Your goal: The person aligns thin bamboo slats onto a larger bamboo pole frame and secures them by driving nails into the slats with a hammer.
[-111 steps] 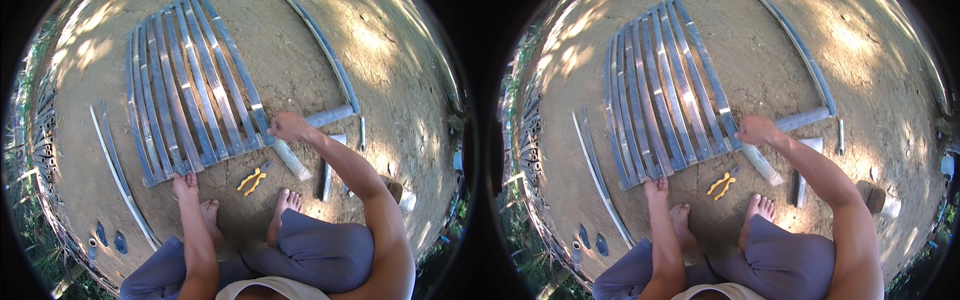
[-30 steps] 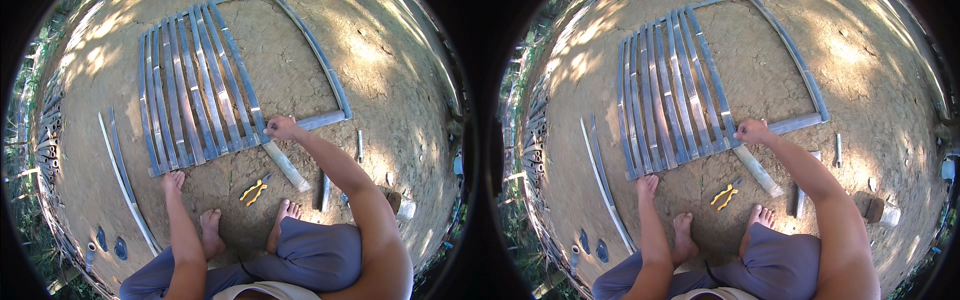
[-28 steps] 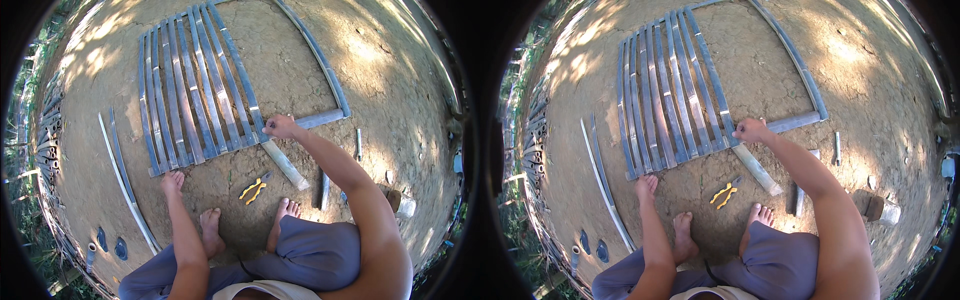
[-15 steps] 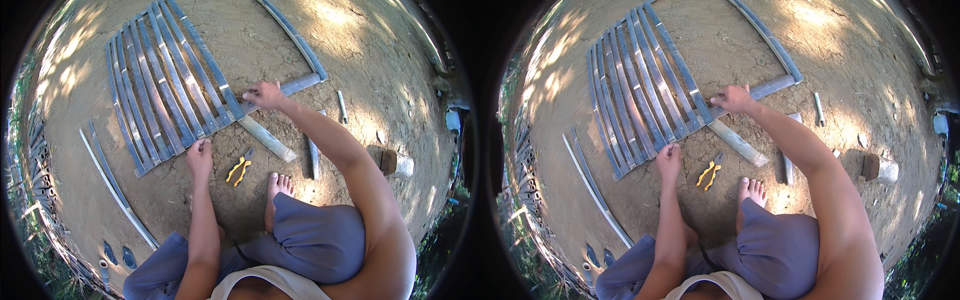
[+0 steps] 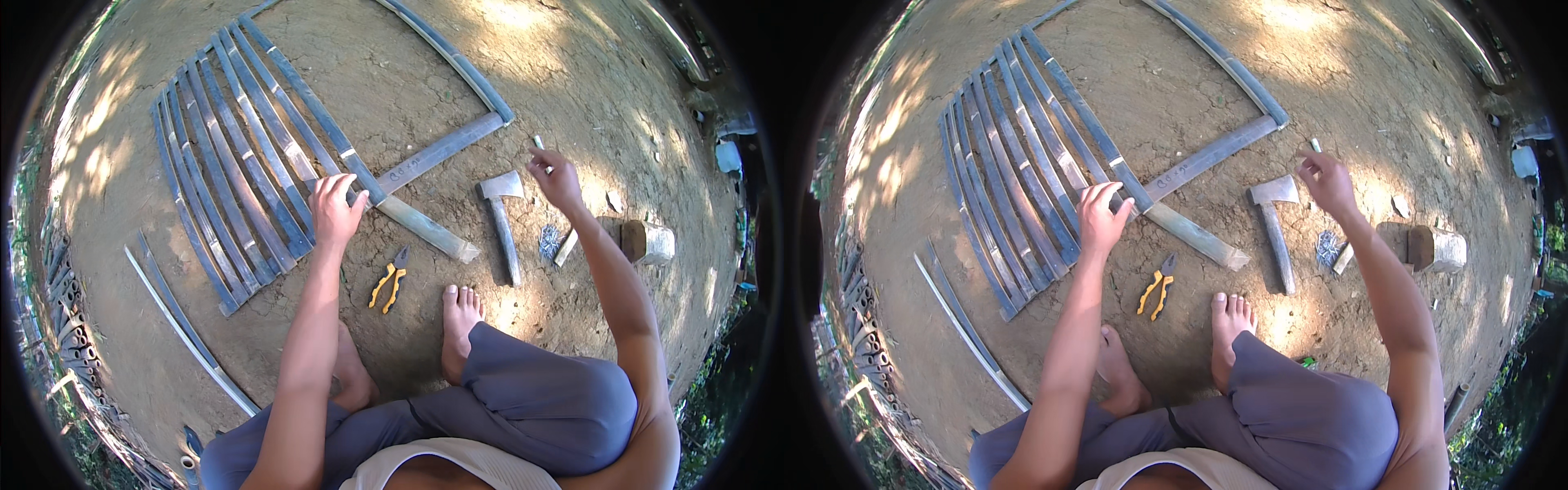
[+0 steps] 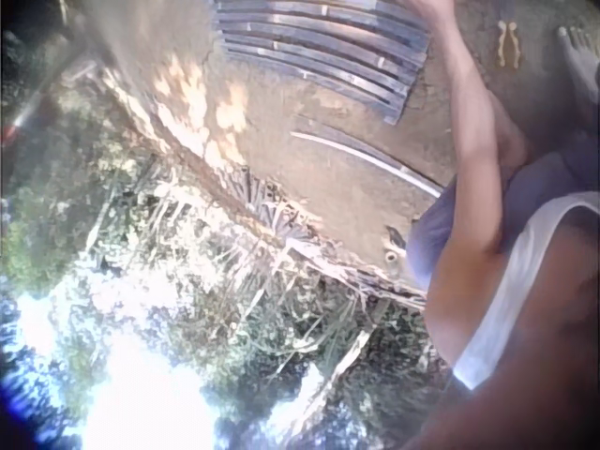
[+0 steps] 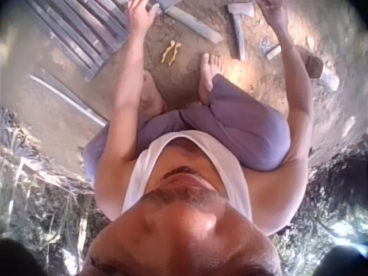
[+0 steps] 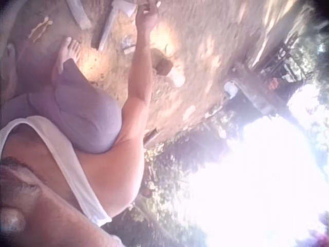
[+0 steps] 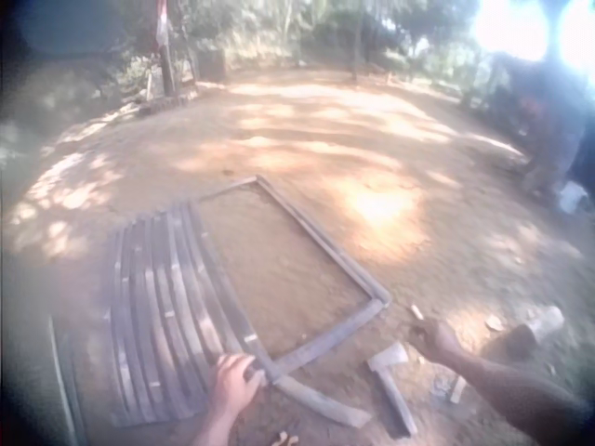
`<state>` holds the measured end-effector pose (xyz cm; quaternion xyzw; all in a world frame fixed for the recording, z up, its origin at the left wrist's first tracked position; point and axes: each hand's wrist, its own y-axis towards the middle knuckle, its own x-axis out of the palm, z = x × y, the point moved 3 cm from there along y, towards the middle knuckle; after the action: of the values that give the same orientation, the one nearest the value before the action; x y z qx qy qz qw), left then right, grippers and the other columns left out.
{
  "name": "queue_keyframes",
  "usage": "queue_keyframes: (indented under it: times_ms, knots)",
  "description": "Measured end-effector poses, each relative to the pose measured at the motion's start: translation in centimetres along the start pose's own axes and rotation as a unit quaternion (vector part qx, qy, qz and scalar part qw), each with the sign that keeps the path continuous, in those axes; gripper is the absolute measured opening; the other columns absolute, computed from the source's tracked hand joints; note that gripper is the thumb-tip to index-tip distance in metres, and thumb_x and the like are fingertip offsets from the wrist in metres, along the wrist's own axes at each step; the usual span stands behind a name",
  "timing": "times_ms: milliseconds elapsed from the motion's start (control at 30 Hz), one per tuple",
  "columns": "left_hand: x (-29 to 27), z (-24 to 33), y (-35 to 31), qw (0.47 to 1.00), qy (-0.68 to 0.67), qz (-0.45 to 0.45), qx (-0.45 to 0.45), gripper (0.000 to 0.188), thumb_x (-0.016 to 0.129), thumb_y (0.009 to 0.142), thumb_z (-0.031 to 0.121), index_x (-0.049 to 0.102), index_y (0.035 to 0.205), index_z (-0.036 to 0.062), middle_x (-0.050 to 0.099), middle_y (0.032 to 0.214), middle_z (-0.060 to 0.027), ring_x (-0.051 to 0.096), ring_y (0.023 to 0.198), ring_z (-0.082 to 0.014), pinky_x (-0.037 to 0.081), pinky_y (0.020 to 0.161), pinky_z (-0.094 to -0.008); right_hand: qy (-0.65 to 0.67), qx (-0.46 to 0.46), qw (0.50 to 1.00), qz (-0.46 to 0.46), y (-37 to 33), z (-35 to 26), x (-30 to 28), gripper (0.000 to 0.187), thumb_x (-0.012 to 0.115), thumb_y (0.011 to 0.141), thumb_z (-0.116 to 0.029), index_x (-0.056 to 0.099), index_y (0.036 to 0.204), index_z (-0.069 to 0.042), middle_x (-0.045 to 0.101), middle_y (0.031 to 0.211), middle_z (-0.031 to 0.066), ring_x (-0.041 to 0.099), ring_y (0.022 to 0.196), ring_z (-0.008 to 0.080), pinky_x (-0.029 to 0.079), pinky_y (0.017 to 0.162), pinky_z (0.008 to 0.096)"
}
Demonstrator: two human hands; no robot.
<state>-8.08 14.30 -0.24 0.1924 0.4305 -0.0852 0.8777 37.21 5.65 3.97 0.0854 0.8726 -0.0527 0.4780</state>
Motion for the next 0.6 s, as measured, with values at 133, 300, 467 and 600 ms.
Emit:
queue_keyframes:
  times_ms: [133, 300, 467, 600]
  knots:
    - [1.2, -3.8, 4.3, 0.973, -0.014, -0.03, -0.229, 0.042, 0.077, 0.09, 0.027, 0.069, 0.121, 0.0002, 0.075, 0.101, -0.0224, 0.073, 0.096, -0.0416, 0.058, 0.09, -0.0475, -0.01, -0.211, 0.975, -0.076, 0.5, -10.4, 7.1, 0.037, 0.08, 0.089, -0.024, 0.074, 0.125, -0.015, 0.074, 0.107, 0.0129, 0.073, 0.097, 0.0308, 0.061, 0.084, 0.0424]
    - [1.7, -4.2, 11.5, 0.956, 0.063, -0.094, -0.27, 0.043, 0.076, 0.091, 0.032, 0.068, 0.11, -0.005, 0.072, 0.106, -0.0283, 0.072, 0.104, -0.0436, 0.059, 0.092, -0.0493, -0.077, -0.335, 0.918, -0.2, 2.2, -19.1, 16.3, 0.067, 0.077, 0.09, -0.036, 0.053, 0.151, -0.022, 0.058, 0.137, 0.0152, 0.06, 0.126, 0.0348, 0.056, 0.1, 0.0435]
    - [3.0, -5.9, 14.4, 0.939, 0.089, -0.138, -0.301, 0.064, 0.078, 0.089, 0.035, 0.055, 0.126, -0.0133, 0.073, 0.107, -0.0288, 0.073, 0.104, -0.0409, 0.062, 0.089, -0.0458, -0.066, -0.339, 0.907, -0.241, 3.3, -20.5, 20.0, 0.071, 0.079, 0.087, -0.036, 0.053, 0.15, -0.017, 0.055, 0.137, 0.0138, 0.058, 0.125, 0.0335, 0.055, 0.102, 0.0428]
    - [4.0, -6.7, 14.8, 0.932, 0.1, -0.15, -0.314, 0.067, 0.081, 0.088, 0.031, 0.055, 0.127, -0.0159, 0.073, 0.109, -0.0284, 0.075, 0.103, -0.0388, 0.063, 0.089, -0.043, -0.033, -0.363, 0.906, -0.215, 3.1, -20.4, 20.6, 0.068, 0.081, 0.083, -0.033, 0.059, 0.144, -0.012, 0.059, 0.132, 0.0128, 0.059, 0.119, 0.0318, 0.054, 0.101, 0.0417]
